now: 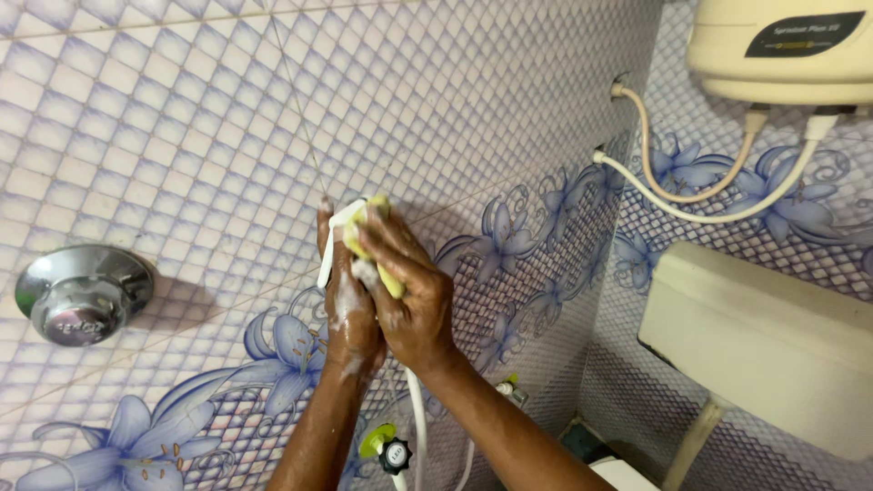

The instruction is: The person wipes a shower head, faucet handles, wall tiles, and a water heater with a sponge and a cloth.

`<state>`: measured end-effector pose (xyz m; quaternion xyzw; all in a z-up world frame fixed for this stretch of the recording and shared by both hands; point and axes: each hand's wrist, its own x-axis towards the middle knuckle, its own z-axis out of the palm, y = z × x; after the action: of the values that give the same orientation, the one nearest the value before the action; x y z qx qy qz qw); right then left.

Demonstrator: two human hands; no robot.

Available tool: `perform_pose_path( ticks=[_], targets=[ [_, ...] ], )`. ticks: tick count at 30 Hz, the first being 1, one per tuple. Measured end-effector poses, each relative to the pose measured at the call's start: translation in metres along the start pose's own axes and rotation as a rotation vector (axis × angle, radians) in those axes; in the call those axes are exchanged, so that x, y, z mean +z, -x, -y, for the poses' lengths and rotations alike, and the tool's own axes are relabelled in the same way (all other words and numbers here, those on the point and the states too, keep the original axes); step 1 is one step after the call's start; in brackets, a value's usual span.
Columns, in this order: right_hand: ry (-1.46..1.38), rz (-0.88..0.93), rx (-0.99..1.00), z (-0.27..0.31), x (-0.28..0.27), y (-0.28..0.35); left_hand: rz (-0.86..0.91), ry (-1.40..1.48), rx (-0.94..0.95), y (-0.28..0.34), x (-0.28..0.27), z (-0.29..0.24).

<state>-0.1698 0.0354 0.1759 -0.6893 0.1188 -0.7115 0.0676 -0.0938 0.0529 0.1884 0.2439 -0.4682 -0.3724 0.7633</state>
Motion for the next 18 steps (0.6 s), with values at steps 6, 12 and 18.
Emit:
perform_pose_path(
  ticks=[6,12,18],
  targets=[
    [-0.003,-0.045,0.175,-0.032,-0.025,0.009,-0.061,-0.011,-0.203,0.01,0.012,0.025],
    [0.002,0.115,0.169,-0.001,-0.041,0.063,-0.04,-0.033,-0.315,0.008,0.01,0.027],
    [-0.076,-0.111,0.33,-0.021,-0.043,0.035,0.098,0.033,-0.216,0.023,0.031,0.056]
  ],
)
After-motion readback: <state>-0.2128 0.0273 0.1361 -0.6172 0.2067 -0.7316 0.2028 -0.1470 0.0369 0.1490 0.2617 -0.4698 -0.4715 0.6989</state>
